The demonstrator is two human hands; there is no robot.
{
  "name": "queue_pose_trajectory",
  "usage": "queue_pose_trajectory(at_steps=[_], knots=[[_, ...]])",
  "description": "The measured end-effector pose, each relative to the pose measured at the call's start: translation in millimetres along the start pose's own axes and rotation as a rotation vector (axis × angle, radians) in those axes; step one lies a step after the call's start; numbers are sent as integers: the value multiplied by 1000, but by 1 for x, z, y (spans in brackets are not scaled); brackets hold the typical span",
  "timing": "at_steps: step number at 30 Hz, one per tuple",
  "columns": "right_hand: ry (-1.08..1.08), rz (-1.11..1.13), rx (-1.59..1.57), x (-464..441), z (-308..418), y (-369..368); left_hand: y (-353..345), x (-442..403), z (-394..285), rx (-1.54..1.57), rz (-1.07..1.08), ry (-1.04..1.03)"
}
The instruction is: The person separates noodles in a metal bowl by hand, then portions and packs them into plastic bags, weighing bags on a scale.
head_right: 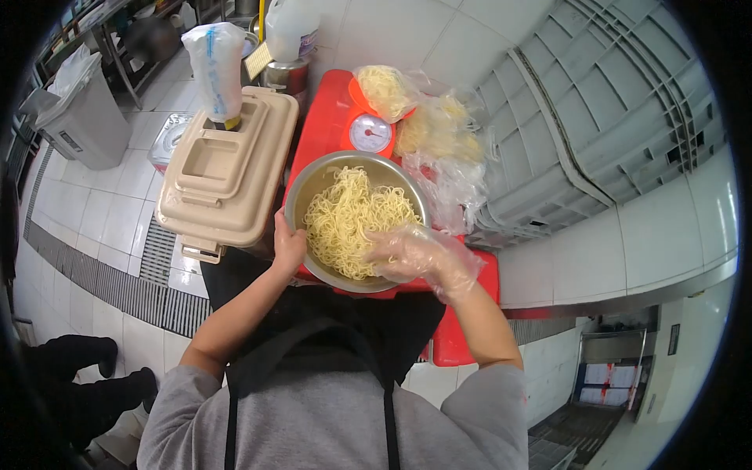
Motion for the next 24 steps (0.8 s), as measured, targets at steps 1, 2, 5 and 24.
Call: queue_pose_trajectory(at_steps=[1, 2, 5, 24], knots=[[-32, 172, 35, -1, -4, -3, 2, 1, -10, 0, 4, 20], [-60, -10, -185, -5, -10, 15, 2, 2, -16, 1, 7, 39], [-59, -453, -139, -36, -24, 37, -1, 5, -24, -57, 22, 16], [-395, -826, -107, -19, 35, 129, 17, -13, -34, -38, -3, -130]])
Point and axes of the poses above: each hand's wrist, its own x-axis away from the middle knuckle, its own y-axis out of the back of the hand, z = x × y, the point moved 10 cm from there along -x, towards the middle knuckle, and after that the axes turned 2 degrees about -y, right-handed, at the moved point
